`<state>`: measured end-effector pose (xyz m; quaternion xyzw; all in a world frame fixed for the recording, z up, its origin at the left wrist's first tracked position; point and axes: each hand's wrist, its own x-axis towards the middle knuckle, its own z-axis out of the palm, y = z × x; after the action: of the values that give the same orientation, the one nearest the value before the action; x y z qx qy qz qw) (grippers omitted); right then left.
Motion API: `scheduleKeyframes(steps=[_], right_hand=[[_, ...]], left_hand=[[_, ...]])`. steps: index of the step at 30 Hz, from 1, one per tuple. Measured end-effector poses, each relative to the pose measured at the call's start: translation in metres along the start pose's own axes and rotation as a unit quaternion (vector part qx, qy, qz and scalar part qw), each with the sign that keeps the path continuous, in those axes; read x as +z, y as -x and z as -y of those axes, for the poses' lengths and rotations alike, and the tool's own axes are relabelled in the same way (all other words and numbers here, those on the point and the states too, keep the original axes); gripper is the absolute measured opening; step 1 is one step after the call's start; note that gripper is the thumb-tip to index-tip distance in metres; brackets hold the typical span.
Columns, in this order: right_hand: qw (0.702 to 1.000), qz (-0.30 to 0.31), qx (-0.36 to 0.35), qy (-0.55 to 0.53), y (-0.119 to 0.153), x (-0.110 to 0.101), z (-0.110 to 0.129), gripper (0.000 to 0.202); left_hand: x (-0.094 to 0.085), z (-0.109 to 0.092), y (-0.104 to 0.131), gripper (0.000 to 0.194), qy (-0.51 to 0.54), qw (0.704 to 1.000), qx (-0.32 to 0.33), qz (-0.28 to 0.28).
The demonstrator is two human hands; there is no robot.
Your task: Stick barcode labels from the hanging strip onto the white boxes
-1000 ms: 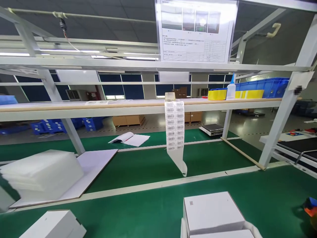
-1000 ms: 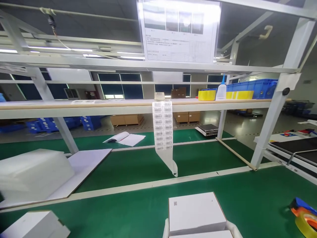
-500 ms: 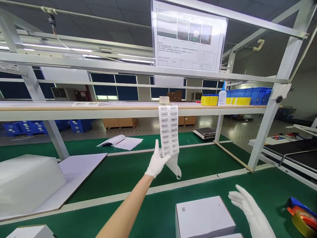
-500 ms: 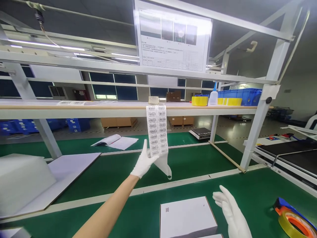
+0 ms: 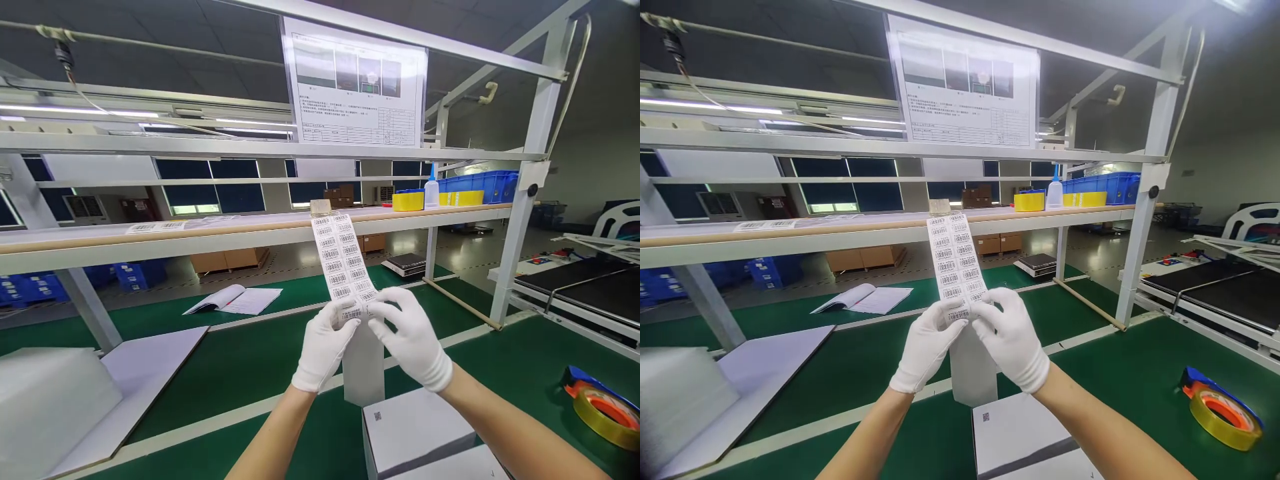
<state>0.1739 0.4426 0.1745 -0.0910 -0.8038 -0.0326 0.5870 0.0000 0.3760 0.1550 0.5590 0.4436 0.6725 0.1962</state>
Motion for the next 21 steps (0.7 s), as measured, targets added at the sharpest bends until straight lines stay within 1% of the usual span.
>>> scheduleKeyframes(steps=[3, 7, 10, 12, 13, 14, 15, 16, 17, 18, 19, 20, 21], right_hand=[[1.000, 0.002, -0.020, 0.003, -0.007, 0.017, -0.004, 0.024], [0.999, 0.017, -0.044, 0.008, -0.011, 0.026, -0.005, 0.024], [0.998, 0.011, -0.068, 0.011, -0.017, 0.027, -0.001, 0.018], [0.997, -0.001, -0.072, 0.010, -0.016, 0.022, 0.006, 0.017], [0.998, -0.003, -0.055, 0.006, -0.013, 0.017, 0.010, 0.017], [1.000, 0.001, -0.025, -0.003, -0.006, 0.008, 0.015, 0.017], [0.999, 0.016, 0.024, -0.017, 0.003, -0.003, 0.021, 0.016], [0.994, 0.045, 0.091, -0.031, 0.014, -0.016, 0.027, 0.015], [0.980, 0.089, 0.171, -0.044, 0.027, -0.030, 0.034, 0.014], [0.954, 0.148, 0.256, -0.053, 0.040, -0.046, 0.042, 0.015], [0.915, 0.214, 0.338, -0.057, 0.054, -0.060, 0.049, 0.017], [0.867, 0.278, 0.409, -0.055, 0.067, -0.074, 0.057, 0.020], [0.818, 0.334, 0.466, -0.052, 0.079, -0.085, 0.065, 0.022]], left_hand=[[0.000, -0.005, 0.002, 0.035, 0.019, 1.000, 0.012, 0.011], [-0.005, -0.003, 0.003, 0.034, 0.022, 0.999, 0.022, 0.014], [-0.009, 0.000, 0.004, 0.035, 0.013, 1.000, 0.016, 0.014], [-0.011, 0.001, 0.005, 0.042, 0.001, 1.000, 0.002, 0.022], [-0.012, 0.002, 0.006, 0.049, -0.008, 0.999, -0.005, 0.030], [-0.013, 0.002, 0.007, 0.058, -0.018, 0.999, -0.010, 0.040], [-0.014, 0.003, 0.008, 0.065, -0.027, 0.998, -0.013, 0.048], [-0.015, 0.005, 0.009, 0.071, -0.035, 0.998, -0.014, 0.051], [-0.015, 0.008, 0.010, 0.075, -0.039, 0.998, -0.013, 0.051], [-0.016, 0.011, 0.010, 0.077, -0.037, 0.998, -0.011, 0.048], [-0.016, 0.015, 0.010, 0.078, -0.029, 0.999, -0.011, 0.043], [-0.016, 0.020, 0.010, 0.078, -0.019, 0.999, -0.010, 0.040], [-0.016, 0.025, 0.010, 0.079, -0.008, 0.999, -0.007, 0.040]])
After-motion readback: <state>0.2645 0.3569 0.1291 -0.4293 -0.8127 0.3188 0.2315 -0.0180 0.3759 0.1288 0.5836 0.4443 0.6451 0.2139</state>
